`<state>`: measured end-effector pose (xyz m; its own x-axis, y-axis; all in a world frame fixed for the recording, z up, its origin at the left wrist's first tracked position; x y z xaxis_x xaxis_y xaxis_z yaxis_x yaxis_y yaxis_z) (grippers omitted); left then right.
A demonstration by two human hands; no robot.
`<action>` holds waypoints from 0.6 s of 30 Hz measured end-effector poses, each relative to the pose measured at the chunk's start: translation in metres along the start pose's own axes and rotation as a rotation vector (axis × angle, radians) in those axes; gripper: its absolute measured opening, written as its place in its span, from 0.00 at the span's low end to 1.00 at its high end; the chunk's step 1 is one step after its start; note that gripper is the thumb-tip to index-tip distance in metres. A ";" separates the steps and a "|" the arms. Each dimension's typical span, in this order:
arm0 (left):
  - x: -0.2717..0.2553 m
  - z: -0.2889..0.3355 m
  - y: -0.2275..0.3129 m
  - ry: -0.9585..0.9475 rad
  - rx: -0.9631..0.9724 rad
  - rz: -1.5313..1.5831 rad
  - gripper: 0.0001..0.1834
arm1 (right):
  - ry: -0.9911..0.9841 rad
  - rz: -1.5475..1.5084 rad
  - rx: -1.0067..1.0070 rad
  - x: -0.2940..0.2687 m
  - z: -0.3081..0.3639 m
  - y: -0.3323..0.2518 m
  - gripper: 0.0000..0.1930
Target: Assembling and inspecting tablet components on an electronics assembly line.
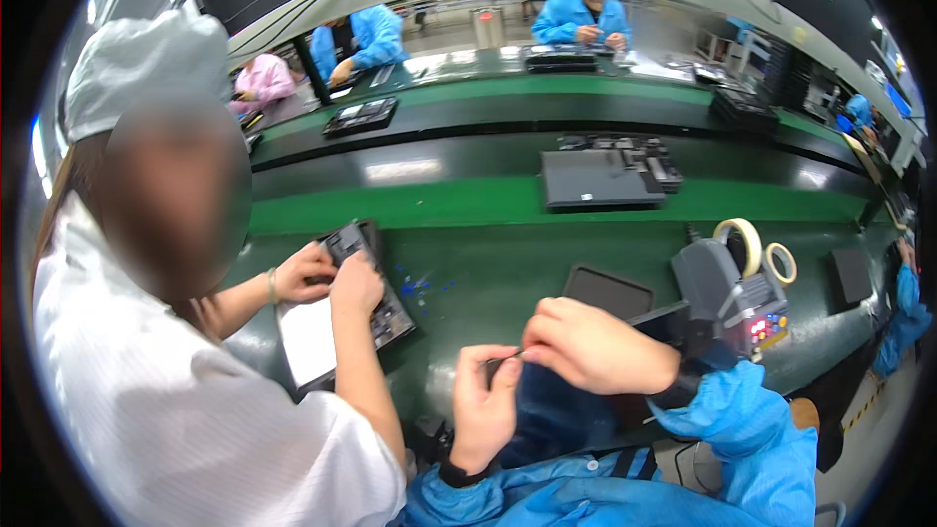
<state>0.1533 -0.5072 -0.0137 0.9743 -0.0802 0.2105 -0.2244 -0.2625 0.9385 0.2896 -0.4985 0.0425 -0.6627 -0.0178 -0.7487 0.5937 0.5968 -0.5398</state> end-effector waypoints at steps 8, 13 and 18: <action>-0.012 -0.008 -0.015 0.130 0.032 -0.079 0.06 | 0.030 0.102 -0.028 0.006 -0.017 0.005 0.11; -0.017 -0.021 -0.016 0.182 0.021 -0.020 0.07 | 0.045 0.402 0.196 -0.072 -0.058 0.014 0.22; -0.046 -0.020 -0.002 0.284 0.028 -0.097 0.07 | 0.617 0.670 0.512 -0.208 -0.095 0.190 0.16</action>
<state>0.1098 -0.4839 -0.0201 0.9570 0.2172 0.1923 -0.1270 -0.2821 0.9509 0.4968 -0.3052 0.1323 -0.1592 0.6897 -0.7064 0.9526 -0.0806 -0.2934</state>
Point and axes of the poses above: each hand's wrist, its own z-axis away from the middle knuckle, its own x-axis out of the palm, y = z × x, the point moved 5 cm from there along -z, towards the middle knuckle, and after that the axes turned 6 degrees about y, right-handed, at the moved point
